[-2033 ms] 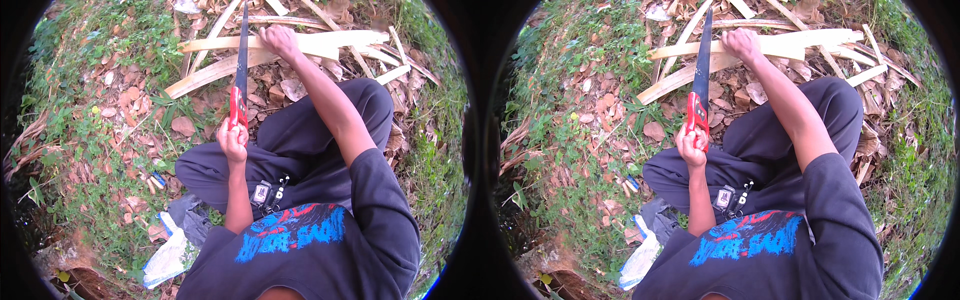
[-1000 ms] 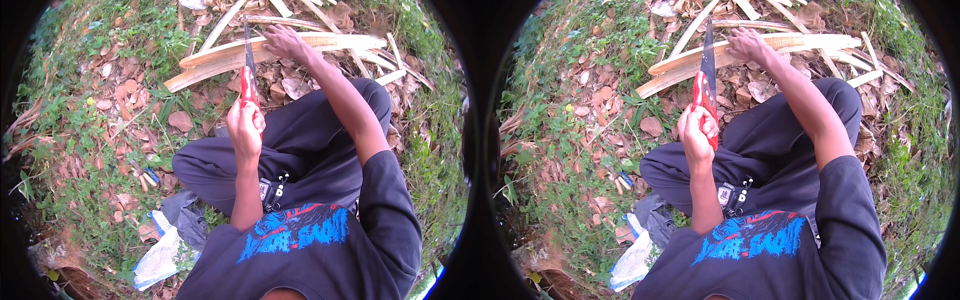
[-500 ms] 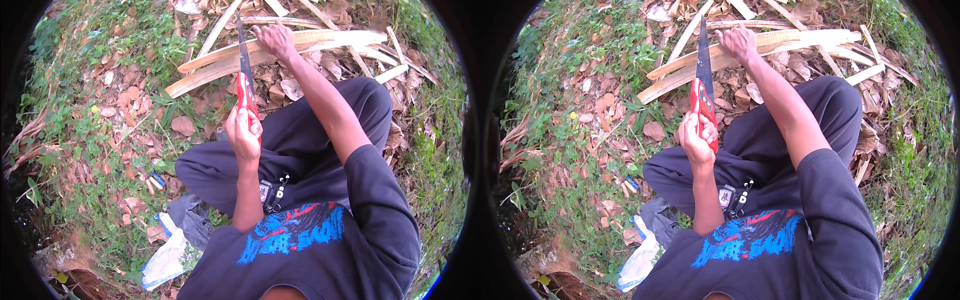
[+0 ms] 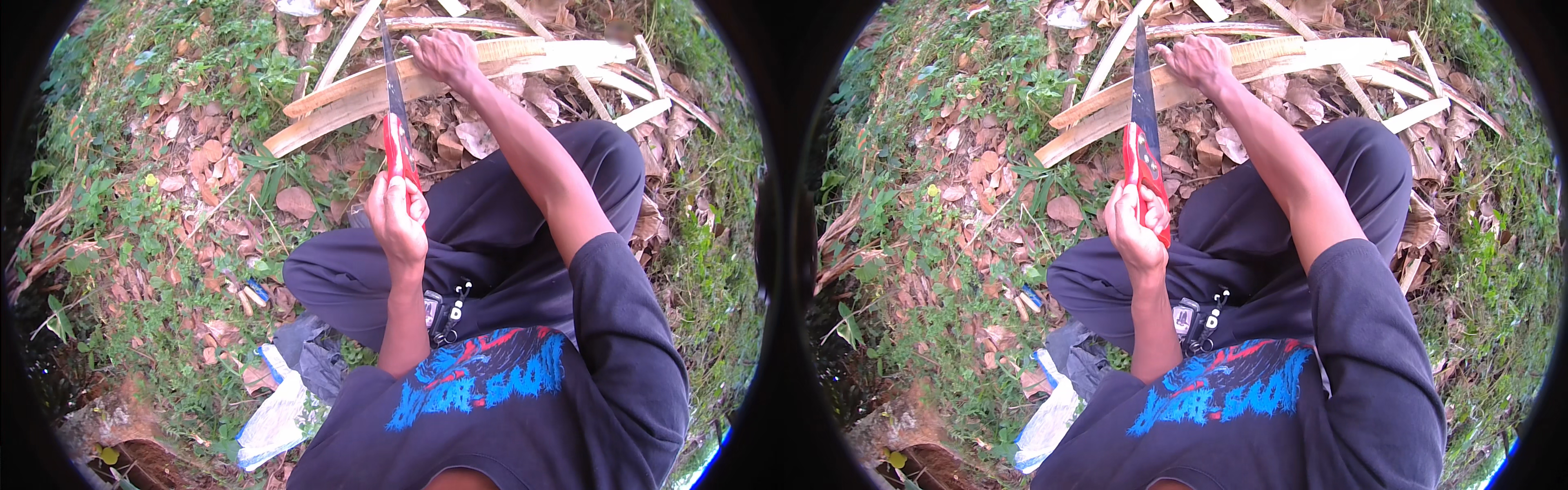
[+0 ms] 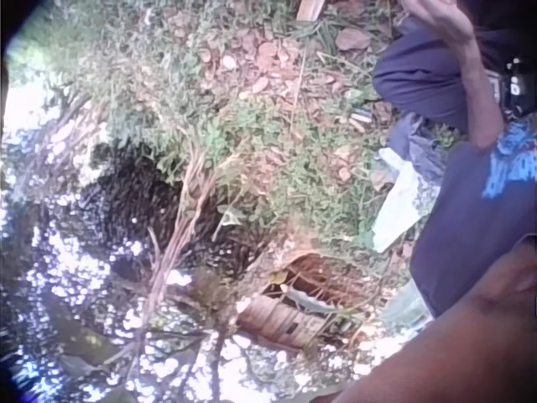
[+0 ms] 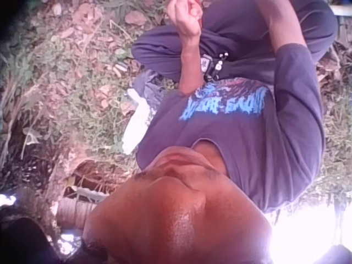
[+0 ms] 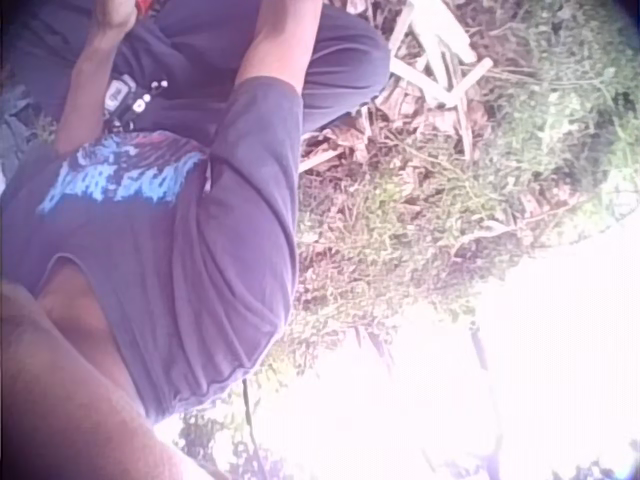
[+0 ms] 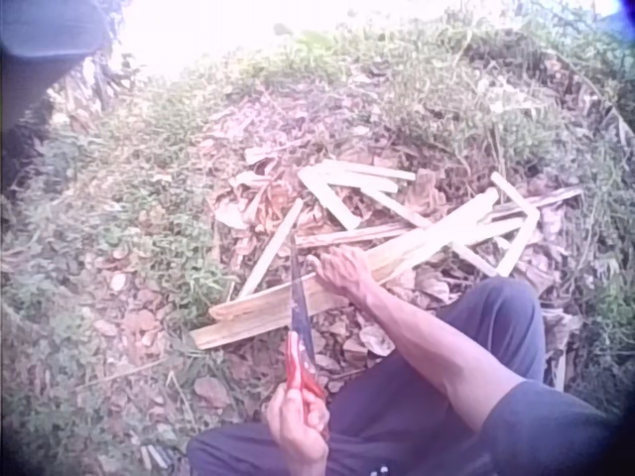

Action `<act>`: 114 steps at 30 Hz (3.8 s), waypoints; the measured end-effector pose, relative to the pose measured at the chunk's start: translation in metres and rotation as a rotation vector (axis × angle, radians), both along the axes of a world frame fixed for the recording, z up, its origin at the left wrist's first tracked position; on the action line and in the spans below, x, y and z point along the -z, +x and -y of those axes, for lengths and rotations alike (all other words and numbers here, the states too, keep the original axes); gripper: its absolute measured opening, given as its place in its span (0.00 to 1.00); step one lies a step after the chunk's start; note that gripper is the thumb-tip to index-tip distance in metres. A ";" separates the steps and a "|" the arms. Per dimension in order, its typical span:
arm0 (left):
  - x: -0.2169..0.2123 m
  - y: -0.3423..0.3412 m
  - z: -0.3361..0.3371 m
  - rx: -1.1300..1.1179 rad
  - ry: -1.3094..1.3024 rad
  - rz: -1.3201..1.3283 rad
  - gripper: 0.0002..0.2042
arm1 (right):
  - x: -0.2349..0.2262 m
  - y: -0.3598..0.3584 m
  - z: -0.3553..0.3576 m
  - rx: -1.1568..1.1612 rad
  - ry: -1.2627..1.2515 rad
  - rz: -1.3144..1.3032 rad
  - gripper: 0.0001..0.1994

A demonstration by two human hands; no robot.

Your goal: The person sits on the ground and uses a red hand saw to cut a piece of light-colored wood. They hold the wood steady with one hand and saw with the other, eventually splitting the wood into two pieces.

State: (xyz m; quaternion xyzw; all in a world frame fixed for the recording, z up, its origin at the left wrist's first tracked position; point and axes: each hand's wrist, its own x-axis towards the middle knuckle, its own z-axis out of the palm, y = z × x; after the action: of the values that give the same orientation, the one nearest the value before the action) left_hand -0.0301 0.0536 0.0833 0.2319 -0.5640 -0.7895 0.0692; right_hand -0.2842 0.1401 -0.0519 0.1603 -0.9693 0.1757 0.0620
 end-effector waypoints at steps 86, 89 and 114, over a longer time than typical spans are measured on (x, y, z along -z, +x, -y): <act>0.027 -0.048 0.022 0.194 -0.362 -0.013 0.10 | 0.064 -0.006 0.007 -0.112 -0.080 -0.405 0.14; 0.015 0.009 0.022 0.106 -0.491 -0.156 0.14 | 0.037 -0.008 0.008 0.033 0.053 0.006 0.12; -0.006 0.016 0.025 0.046 -0.096 0.032 0.10 | 0.036 0.012 0.003 -0.012 -0.191 -0.219 0.12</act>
State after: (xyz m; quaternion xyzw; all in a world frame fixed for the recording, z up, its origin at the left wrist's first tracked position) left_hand -0.0141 0.0286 0.0892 0.2279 -0.6073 -0.7592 0.0527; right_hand -0.2720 0.1370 -0.0875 0.1779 -0.9346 0.2490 0.1813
